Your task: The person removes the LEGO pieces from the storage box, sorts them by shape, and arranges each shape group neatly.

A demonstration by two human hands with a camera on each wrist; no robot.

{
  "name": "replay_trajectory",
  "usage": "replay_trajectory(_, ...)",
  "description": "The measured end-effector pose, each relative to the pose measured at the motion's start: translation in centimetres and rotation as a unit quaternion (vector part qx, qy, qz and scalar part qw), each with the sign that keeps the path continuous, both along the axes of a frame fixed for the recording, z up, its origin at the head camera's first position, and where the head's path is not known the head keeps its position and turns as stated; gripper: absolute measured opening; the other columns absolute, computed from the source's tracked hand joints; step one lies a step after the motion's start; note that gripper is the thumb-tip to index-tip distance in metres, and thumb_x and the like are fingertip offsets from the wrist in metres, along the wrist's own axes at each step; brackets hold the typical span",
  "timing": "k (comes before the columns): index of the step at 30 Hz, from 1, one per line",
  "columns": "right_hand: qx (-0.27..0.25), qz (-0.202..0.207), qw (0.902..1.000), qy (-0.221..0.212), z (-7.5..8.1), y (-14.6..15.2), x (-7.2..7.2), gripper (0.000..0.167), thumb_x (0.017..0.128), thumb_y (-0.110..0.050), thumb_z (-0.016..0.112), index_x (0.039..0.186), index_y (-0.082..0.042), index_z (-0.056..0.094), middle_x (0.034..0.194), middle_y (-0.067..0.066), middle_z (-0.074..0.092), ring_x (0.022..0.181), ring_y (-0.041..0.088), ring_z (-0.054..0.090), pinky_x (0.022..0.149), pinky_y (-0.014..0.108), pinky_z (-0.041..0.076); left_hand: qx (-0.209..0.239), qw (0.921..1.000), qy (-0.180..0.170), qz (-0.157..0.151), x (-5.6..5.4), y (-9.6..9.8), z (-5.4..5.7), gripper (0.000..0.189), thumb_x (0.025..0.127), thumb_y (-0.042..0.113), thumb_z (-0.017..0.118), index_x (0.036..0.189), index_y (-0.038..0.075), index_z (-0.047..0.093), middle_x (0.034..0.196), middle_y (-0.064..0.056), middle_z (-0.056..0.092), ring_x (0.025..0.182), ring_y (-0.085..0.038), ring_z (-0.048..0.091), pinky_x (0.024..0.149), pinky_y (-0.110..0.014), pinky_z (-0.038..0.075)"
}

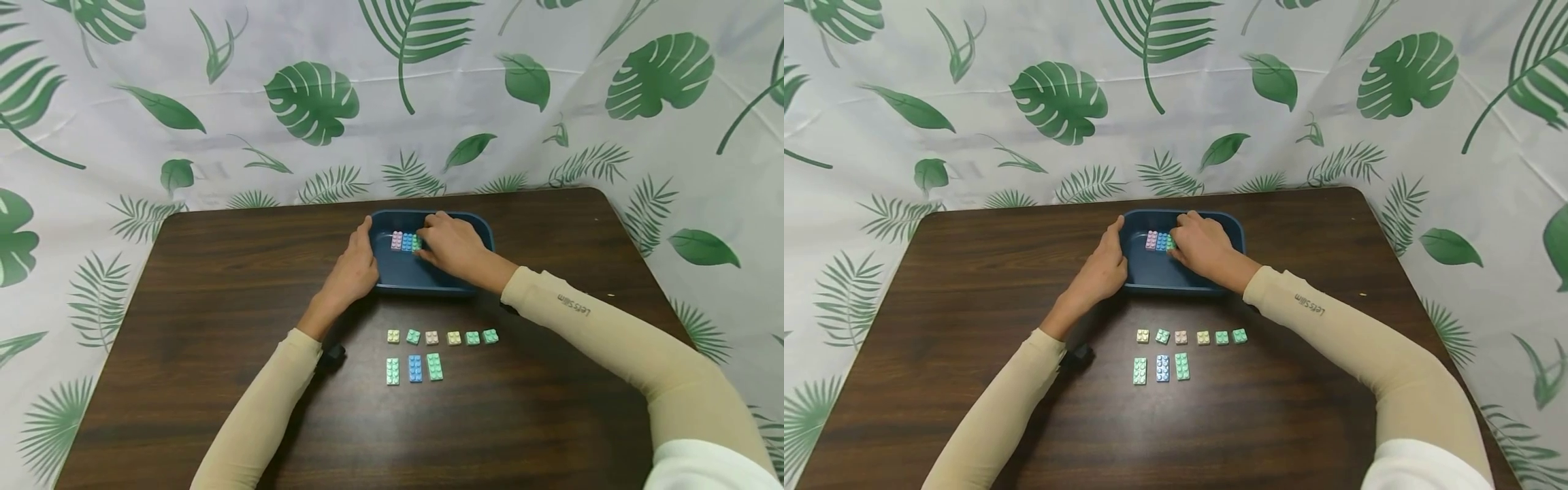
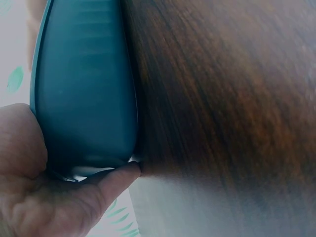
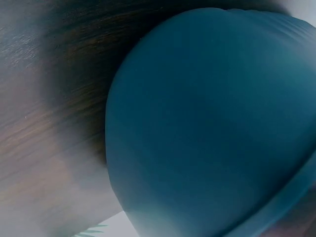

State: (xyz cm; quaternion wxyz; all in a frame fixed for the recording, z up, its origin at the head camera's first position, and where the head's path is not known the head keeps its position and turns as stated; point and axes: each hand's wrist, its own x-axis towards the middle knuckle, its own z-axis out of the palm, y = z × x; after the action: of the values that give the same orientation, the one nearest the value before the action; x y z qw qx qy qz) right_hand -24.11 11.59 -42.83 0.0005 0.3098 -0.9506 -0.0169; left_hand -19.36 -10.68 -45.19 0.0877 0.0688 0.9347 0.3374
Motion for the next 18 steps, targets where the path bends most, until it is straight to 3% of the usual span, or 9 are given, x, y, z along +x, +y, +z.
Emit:
replay_trajectory(8,-0.003,0.000,1.0000,0.002,-0.63,-0.30,-0.04,0.032,0.096,-0.039,0.078,0.111,-0.010,0.078,0.102,0.008,0.065,0.089,0.024,0.057,0.069,0.037,0.054,-0.008,1.0000,-0.003,0.003,0.14,0.06,0.30,0.074,0.109,0.010,0.039,0.171,0.014,0.000,0.176,-0.018,0.018,0.152,-0.038,0.043,0.121,-0.056,0.041)
replay_trajectory(18,-0.018,0.000,0.9997,0.014,-1.06,-0.25,-0.29,0.030,0.096,-0.034,0.079,0.111,-0.008,0.077,0.101,0.010,0.065,0.090,0.025,0.058,0.070,0.037,0.055,-0.011,0.9999,0.000,0.009,0.03,0.19,0.20,0.074,0.109,0.010,0.040,0.171,0.014,0.001,0.176,-0.017,0.019,0.152,-0.037,0.044,0.123,-0.054,0.041)
